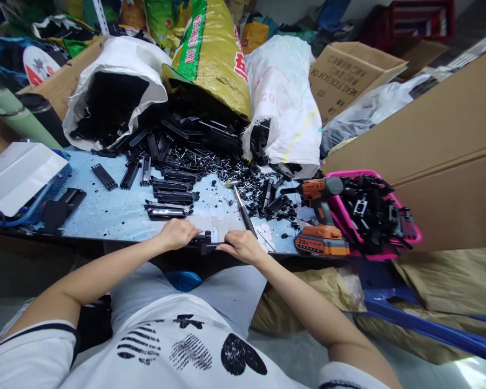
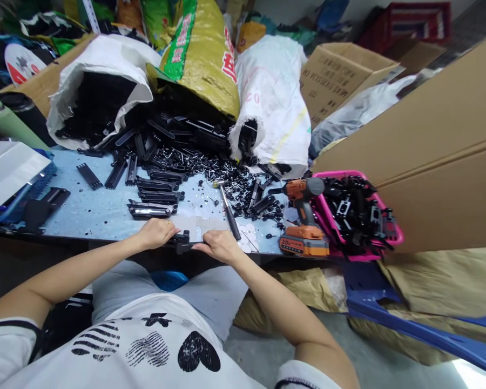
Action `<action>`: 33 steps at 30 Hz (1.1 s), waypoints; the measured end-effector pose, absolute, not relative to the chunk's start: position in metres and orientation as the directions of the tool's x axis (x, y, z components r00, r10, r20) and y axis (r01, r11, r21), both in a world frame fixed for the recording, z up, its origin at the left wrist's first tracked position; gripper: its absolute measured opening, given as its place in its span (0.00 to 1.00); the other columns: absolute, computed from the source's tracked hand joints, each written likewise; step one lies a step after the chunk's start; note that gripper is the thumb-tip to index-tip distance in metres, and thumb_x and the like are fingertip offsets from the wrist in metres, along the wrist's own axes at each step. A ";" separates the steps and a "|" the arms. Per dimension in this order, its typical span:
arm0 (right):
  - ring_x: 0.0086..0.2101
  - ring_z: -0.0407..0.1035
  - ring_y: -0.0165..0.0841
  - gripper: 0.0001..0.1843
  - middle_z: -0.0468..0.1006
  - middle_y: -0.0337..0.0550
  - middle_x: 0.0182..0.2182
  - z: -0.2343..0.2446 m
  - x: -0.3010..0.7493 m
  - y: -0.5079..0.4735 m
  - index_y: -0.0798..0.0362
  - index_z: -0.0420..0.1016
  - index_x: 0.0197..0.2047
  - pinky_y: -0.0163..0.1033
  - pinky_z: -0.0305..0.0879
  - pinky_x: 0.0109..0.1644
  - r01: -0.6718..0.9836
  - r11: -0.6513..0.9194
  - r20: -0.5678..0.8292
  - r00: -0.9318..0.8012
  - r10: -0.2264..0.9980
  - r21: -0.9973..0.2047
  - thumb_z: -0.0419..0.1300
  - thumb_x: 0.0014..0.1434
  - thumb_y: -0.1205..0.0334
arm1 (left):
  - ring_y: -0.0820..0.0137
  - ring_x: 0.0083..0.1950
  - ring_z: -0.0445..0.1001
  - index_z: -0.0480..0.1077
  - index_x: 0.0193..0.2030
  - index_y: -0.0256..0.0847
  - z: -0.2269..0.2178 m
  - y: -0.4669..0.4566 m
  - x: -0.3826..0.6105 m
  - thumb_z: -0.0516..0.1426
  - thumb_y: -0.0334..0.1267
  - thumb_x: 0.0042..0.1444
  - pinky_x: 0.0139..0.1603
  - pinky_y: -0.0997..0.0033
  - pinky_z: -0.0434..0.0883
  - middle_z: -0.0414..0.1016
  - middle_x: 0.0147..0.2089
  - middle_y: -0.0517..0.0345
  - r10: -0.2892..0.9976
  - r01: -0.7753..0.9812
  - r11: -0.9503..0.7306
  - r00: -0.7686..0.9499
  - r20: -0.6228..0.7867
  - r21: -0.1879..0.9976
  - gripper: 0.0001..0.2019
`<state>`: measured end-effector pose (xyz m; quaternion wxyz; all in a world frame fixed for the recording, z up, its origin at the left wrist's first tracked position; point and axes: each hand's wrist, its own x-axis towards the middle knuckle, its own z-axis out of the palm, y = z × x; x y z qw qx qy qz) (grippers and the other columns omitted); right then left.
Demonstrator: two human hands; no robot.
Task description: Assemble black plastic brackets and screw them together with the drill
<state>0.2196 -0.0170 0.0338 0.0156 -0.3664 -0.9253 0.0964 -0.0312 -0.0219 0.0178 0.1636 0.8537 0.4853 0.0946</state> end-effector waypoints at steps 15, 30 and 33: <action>0.36 0.62 0.39 0.26 0.69 0.52 0.35 0.040 0.159 -0.022 0.62 0.69 0.41 0.41 0.55 0.39 0.461 0.887 0.068 -0.885 0.460 0.005 0.54 0.57 0.43 | 0.61 0.32 0.72 0.74 0.32 0.31 0.022 -0.046 -0.040 0.40 0.50 0.65 0.31 0.68 0.60 0.74 0.32 0.40 0.931 0.909 -0.341 0.363 -0.050 0.240 0.29; 0.20 0.56 0.30 0.28 0.61 0.41 0.16 0.094 0.157 -0.079 0.53 0.58 0.23 0.38 0.54 0.28 -0.336 0.602 0.622 -0.694 0.362 -0.724 0.33 0.67 0.48 | 0.71 0.25 0.64 0.62 0.28 0.39 0.092 -0.127 -0.037 0.31 0.51 0.65 0.28 0.70 0.60 0.64 0.22 0.53 0.716 0.166 -0.638 0.486 0.501 0.752 0.27; 0.29 0.65 0.32 0.25 0.70 0.44 0.27 0.070 0.121 -0.097 0.51 0.63 0.31 0.40 0.62 0.37 -0.458 0.542 0.708 -0.389 0.590 -0.704 0.38 0.63 0.42 | 0.71 0.26 0.65 0.65 0.34 0.38 0.090 -0.137 -0.018 0.33 0.55 0.64 0.28 0.71 0.62 0.66 0.25 0.53 0.674 0.099 -0.728 0.285 0.682 0.678 0.28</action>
